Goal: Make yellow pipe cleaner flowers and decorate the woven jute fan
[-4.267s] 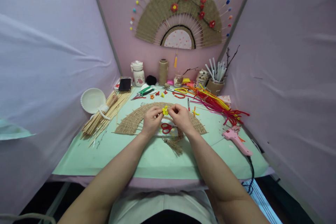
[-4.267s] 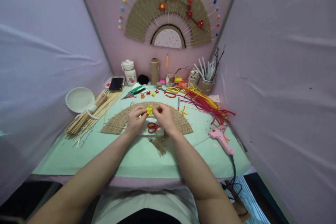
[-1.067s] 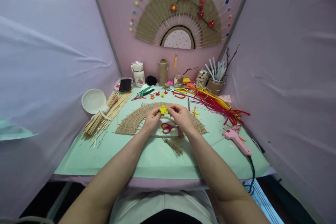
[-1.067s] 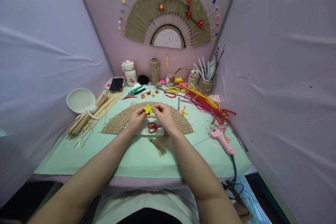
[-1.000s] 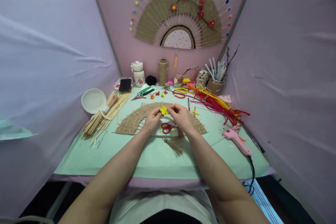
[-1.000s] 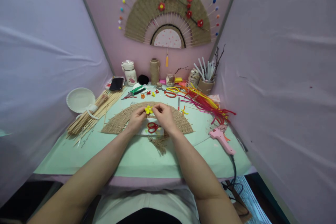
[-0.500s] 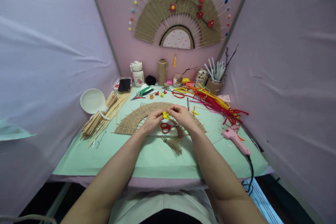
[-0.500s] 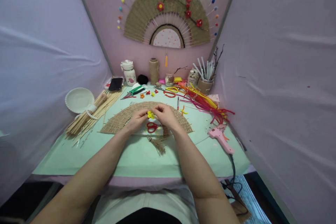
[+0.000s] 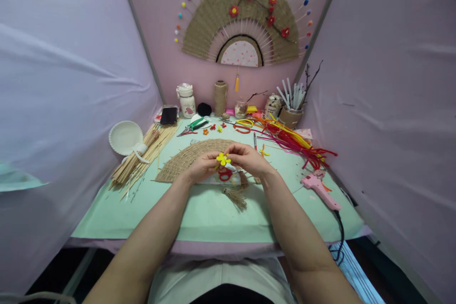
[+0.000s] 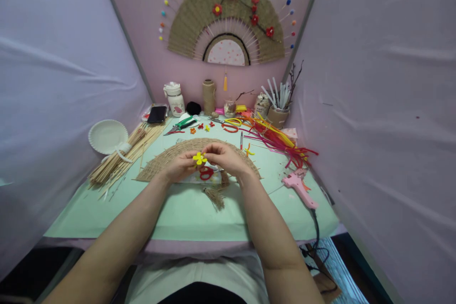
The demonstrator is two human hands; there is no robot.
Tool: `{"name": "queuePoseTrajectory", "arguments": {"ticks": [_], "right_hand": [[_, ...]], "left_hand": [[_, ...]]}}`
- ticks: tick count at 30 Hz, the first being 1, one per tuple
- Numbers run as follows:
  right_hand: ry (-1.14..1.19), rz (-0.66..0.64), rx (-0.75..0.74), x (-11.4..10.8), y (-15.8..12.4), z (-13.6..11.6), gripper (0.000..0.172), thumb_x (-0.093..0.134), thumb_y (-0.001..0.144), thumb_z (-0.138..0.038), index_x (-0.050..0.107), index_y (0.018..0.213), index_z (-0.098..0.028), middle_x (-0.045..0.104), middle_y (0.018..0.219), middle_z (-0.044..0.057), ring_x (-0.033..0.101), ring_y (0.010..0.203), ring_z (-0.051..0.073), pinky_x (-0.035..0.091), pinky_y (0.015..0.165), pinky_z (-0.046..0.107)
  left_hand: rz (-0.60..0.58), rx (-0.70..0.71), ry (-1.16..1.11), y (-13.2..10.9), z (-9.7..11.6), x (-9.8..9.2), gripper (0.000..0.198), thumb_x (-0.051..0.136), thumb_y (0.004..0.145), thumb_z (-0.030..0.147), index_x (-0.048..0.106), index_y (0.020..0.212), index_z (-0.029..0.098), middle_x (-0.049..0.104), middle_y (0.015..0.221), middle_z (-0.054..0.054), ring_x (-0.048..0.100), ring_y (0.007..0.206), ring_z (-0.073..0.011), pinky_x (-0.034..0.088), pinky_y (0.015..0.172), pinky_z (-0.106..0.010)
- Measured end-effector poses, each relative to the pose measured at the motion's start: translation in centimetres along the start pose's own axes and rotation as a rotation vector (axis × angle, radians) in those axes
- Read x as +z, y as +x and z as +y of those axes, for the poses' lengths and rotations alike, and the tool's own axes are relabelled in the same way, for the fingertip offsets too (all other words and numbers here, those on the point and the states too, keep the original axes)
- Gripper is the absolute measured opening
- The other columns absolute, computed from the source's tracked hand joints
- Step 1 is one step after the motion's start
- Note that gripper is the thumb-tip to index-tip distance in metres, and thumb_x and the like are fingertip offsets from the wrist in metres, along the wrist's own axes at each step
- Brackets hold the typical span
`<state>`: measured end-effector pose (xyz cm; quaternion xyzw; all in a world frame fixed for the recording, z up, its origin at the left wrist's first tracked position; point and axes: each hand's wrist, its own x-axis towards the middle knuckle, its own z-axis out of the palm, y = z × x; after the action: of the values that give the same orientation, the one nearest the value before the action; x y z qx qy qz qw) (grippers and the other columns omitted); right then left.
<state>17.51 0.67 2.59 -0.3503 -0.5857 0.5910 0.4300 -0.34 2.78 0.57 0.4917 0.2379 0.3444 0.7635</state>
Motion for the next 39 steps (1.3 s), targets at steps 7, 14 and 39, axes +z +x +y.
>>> {"name": "queuePoseTrajectory", "arguments": {"ticks": [7,14,39], "right_hand": [[-0.082,0.137,-0.107,0.3,0.5,0.5,0.013,0.065,0.071,-0.029,0.063,0.076,-0.017,0.057,0.068,-0.003,0.048,0.061,0.009,0.037,0.059,0.021],[-0.099,0.223,-0.124,0.7,0.6,0.3,0.012,0.062,0.071,-0.027,0.065,0.079,-0.018,0.062,0.073,-0.001,0.052,0.065,0.01,0.043,0.066,0.024],[-0.317,0.329,-0.157,1.9,1.2,1.3,0.028,0.054,0.079,-0.044,0.059,0.075,-0.017,0.056,0.066,-0.001,0.047,0.059,0.011,0.037,0.056,0.024]], "left_hand": [[0.026,0.073,-0.055,0.1,-0.2,0.4,0.023,0.077,0.063,0.026,0.066,0.079,0.013,0.057,0.072,-0.003,0.051,0.065,-0.0108,0.04,0.061,-0.024],[0.098,0.105,-0.028,0.3,0.0,0.3,0.025,0.076,0.063,0.027,0.066,0.081,0.013,0.061,0.077,-0.004,0.054,0.069,-0.012,0.042,0.066,-0.025],[0.401,0.469,0.486,1.3,-0.6,-0.4,0.017,0.056,0.08,0.035,0.059,0.078,0.018,0.052,0.069,0.001,0.046,0.063,-0.0105,0.037,0.06,-0.022]]}}
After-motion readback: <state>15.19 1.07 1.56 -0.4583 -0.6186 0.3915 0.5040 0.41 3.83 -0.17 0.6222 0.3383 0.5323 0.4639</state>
